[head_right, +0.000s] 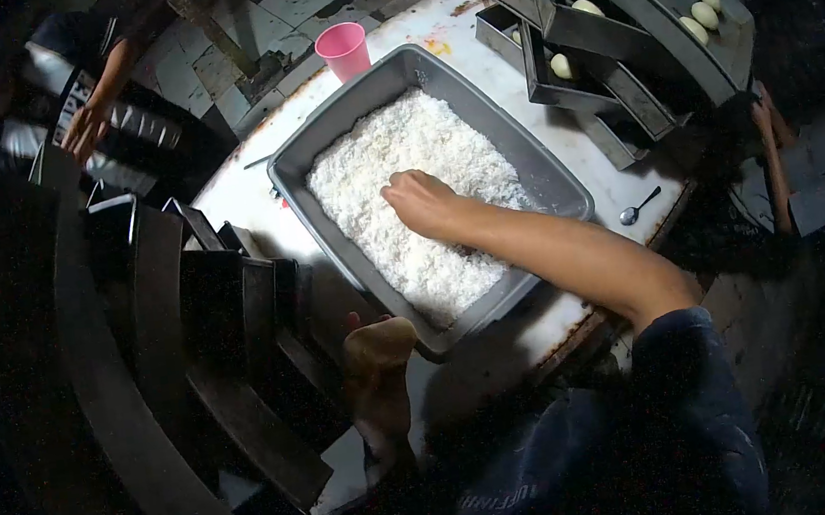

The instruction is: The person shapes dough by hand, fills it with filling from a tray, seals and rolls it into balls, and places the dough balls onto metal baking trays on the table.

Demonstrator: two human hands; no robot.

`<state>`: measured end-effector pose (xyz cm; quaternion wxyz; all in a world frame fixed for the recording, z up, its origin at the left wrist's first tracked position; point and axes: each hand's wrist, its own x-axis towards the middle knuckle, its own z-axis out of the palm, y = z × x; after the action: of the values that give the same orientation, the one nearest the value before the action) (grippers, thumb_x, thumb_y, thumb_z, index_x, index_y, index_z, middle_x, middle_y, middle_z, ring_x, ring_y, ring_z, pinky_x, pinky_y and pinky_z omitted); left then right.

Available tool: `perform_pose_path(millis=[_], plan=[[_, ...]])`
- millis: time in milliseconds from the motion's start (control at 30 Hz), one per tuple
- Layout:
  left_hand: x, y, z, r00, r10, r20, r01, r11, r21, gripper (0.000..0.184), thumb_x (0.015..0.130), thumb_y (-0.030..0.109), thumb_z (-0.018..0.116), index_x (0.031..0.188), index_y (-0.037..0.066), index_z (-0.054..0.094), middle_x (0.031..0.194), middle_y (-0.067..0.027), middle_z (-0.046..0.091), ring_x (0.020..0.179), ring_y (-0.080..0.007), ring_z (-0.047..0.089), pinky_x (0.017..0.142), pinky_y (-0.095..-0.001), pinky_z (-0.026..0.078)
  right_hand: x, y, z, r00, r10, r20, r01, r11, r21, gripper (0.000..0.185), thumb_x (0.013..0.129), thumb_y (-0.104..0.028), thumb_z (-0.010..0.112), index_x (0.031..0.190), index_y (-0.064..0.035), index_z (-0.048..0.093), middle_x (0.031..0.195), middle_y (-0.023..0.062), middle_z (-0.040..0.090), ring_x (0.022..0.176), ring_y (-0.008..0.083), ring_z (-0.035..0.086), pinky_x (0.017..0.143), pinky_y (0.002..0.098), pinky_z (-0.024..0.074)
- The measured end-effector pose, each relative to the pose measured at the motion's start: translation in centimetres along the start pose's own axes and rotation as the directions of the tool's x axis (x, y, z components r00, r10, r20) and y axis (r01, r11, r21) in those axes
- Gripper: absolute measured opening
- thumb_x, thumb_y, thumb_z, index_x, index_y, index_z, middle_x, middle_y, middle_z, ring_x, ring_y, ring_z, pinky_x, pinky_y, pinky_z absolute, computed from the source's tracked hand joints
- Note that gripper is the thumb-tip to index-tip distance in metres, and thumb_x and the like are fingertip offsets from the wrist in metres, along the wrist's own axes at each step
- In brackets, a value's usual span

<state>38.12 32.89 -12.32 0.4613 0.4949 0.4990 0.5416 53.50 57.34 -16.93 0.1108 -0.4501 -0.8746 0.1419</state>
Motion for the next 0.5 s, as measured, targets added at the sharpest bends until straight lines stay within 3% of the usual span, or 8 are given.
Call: perform_pose_path(millis=[33, 100, 133, 200, 267, 333, 433, 500], plan=[[-0.1, -0.5, 0.0, 1.000, -0.005, 0.005, 0.004, 1.000, 0.002, 0.056, 0.102, 0.015, 0.049, 0.150, 0.002, 0.025, 0.142, -0.0165, 0.044, 0.133, -0.0280, 0.044, 0.111, -0.0381, 0.038, -0.1, -0.3, 0.0, 0.997, -0.072, -0.035, 0.071, 0.997, -0.024, 0.009, 0.075, 0.003, 0.059, 0.076, 0.0052, 0.067, 0.086, 0.0237, 0.066, 0.085, 0.0393, 0.066, 0.074, 0.0439, 0.0558], [0.4, -0.2, 0.5, 0.969, -0.248, 0.019, 0.174, 0.620, -0.765, 0.054, 0.102, 0.015, 0.049, 0.150, 0.002, 0.026, 0.141, -0.0170, 0.045, 0.130, -0.0273, 0.047, 0.108, -0.0357, 0.041, 0.0, -0.5, -0.2, 0.987, -0.161, 0.025, 0.163, 0.981, -0.107, 0.013, 0.073, 0.005, 0.055, 0.070, 0.0048, 0.068, 0.086, 0.0232, 0.066, 0.087, 0.0379, 0.067, 0.071, 0.0433, 0.0568], [0.9, 0.1, 0.7, 0.967, -0.253, 0.018, 0.176, 0.620, -0.765, 0.054, 0.102, 0.015, 0.049, 0.150, 0.002, 0.026, 0.141, -0.0170, 0.045, 0.130, -0.0273, 0.047, 0.108, -0.0357, 0.041, 0.0, -0.3, 0.1, 0.987, -0.161, 0.029, 0.163, 0.981, -0.104, 0.013, 0.073, 0.005, 0.055, 0.070, 0.0048, 0.068, 0.086, 0.0232, 0.066, 0.087, 0.0379, 0.067, 0.071, 0.0433, 0.0568], [2.4, 0.8, 1.2, 0.999, -0.043, 0.000, 0.043, 0.998, 0.044, 0.051, 0.102, 0.016, 0.050, 0.147, 0.001, 0.031, 0.140, -0.0159, 0.046, 0.129, -0.0257, 0.048, 0.106, -0.0336, 0.043, 0.2, -0.2, 0.1, 0.979, -0.202, -0.031, 0.196, 0.970, -0.141, 0.012, 0.074, 0.004, 0.057, 0.068, 0.0043, 0.067, 0.082, 0.0220, 0.067, 0.082, 0.0384, 0.067, 0.069, 0.0438, 0.0564], [3.2, 1.2, 2.0, 0.996, 0.018, -0.084, -0.018, 1.000, 0.006, 0.039, 0.099, 0.011, 0.055, 0.135, 0.000, 0.047, 0.126, -0.0152, 0.057, 0.121, -0.0283, 0.054, 0.108, -0.0415, 0.040, 0.2, 0.3, -1.4, 0.995, -0.098, -0.030, 0.099, 0.995, 0.022, 0.009, 0.077, 0.000, 0.062, 0.080, 0.0057, 0.069, 0.084, 0.0192, 0.069, 0.080, 0.0333, 0.068, 0.071, 0.0380, 0.0569], [3.5, 1.4, 2.7, 0.917, -0.374, -0.138, 0.126, 0.601, -0.789, 0.032, 0.100, 0.013, 0.053, 0.129, -0.001, 0.052, 0.123, -0.0144, 0.059, 0.118, -0.0260, 0.056, 0.104, -0.0390, 0.044, -0.5, 0.1, -4.0, 1.000, -0.011, -0.006, 0.012, 0.984, 0.176, 0.016, 0.080, -0.003, 0.067, 0.093, 0.0071, 0.071, 0.086, 0.0165, 0.072, 0.078, 0.0282, 0.070, 0.073, 0.0323, 0.0573], [3.5, 1.1, 3.2, 0.900, -0.388, -0.197, 0.085, 0.601, -0.795, 0.030, 0.101, 0.014, 0.053, 0.127, 0.000, 0.055, 0.123, -0.0138, 0.059, 0.115, -0.0231, 0.057, 0.100, -0.0372, 0.047, -3.6, -1.7, -7.5, 0.960, 0.081, 0.267, -0.276, 0.423, 0.863, 0.023, 0.085, -0.011, 0.076, 0.102, 0.0039, 0.073, 0.088, 0.0104, 0.073, 0.082, 0.0100, 0.067, 0.076, 0.0249, 0.0547], [3.0, 0.9, 3.4, 0.933, -0.289, -0.212, 0.104, 0.784, -0.612, 0.029, 0.101, 0.017, 0.053, 0.125, 0.001, 0.055, 0.123, -0.0132, 0.060, 0.114, -0.0222, 0.058, 0.098, -0.0369, 0.048, -7.1, -5.0, -8.9, 1.000, -0.006, 0.014, -0.008, 0.562, 0.827, 0.023, 0.081, -0.004, 0.076, 0.104, 0.0021, 0.072, 0.090, 0.0121, 0.074, 0.083, 0.0147, 0.070, 0.077, 0.0263, 0.0554]])
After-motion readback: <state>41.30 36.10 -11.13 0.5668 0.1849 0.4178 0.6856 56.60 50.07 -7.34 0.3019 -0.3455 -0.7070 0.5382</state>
